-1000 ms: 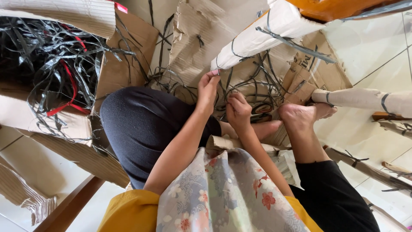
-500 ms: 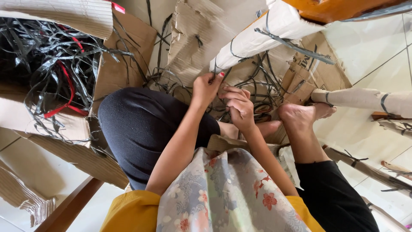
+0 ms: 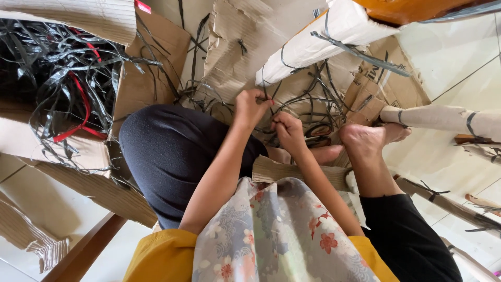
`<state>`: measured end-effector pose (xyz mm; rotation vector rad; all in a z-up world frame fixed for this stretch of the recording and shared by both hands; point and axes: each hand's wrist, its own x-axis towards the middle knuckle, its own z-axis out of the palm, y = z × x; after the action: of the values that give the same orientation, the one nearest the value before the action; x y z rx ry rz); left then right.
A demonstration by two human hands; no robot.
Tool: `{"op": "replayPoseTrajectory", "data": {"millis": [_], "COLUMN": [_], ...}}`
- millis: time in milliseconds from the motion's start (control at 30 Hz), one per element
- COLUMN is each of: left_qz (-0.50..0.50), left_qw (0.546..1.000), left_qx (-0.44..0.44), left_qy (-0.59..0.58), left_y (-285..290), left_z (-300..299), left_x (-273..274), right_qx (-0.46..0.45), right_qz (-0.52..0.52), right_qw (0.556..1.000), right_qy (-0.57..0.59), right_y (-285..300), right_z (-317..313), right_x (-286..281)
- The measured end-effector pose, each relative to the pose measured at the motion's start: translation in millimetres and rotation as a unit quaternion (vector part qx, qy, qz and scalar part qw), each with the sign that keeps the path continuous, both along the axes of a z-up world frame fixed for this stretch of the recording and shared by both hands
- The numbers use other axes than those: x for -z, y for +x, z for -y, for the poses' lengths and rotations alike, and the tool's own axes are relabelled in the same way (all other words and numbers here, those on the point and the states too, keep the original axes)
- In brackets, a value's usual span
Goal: Wrapping wooden chair legs with protective paper and securing them with plastic ties.
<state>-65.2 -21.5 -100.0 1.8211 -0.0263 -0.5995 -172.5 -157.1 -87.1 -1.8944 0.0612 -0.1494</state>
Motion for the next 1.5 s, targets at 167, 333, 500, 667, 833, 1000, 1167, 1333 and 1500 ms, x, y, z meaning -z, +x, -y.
{"op": "replayPoseTrajectory", "data": {"millis": [167,333,500,667,833,1000,1167,1333,1500], "left_qz": [0.052,0.044,-0.225,-0.299,-0.353,-0.344,-0.358,-0.312,-0.082], "left_qw": [0.994,0.995,0.931,0.772,0.651,0.647,0.649,0.726,0.94], "left_qx": [0.033,-0.022,-0.248,-0.388,-0.427,-0.353,-0.332,-0.293,-0.179], "left_qy": [0.087,0.087,-0.143,-0.404,-0.518,-0.582,-0.583,-0.539,-0.28], "left_y": [0,10,17,18,6,19,13,10,11], "left_z": [0,-4,-1,2,-11,-12,-13,-18,-13], "left_x": [61,56,25,55,85,70,74,45,15], "right_qx": [0.062,0.126,0.165,0.181,0.162,0.19,0.194,0.18,0.164], "right_qz": [0.002,-0.022,-0.048,0.006,0.028,0.03,0.041,0.058,0.046], "right_qw": [0.992,0.97,0.956,0.944,0.932,0.906,0.869,0.859,0.869], "right_qy": [-0.11,-0.208,-0.237,-0.275,-0.324,-0.377,-0.453,-0.477,-0.465], "right_y": [10,16,11,7,13,22,39,62,69], "right_z": [9,18,18,14,6,13,36,46,52], "right_x": [17,15,28,46,51,32,30,12,0]}}
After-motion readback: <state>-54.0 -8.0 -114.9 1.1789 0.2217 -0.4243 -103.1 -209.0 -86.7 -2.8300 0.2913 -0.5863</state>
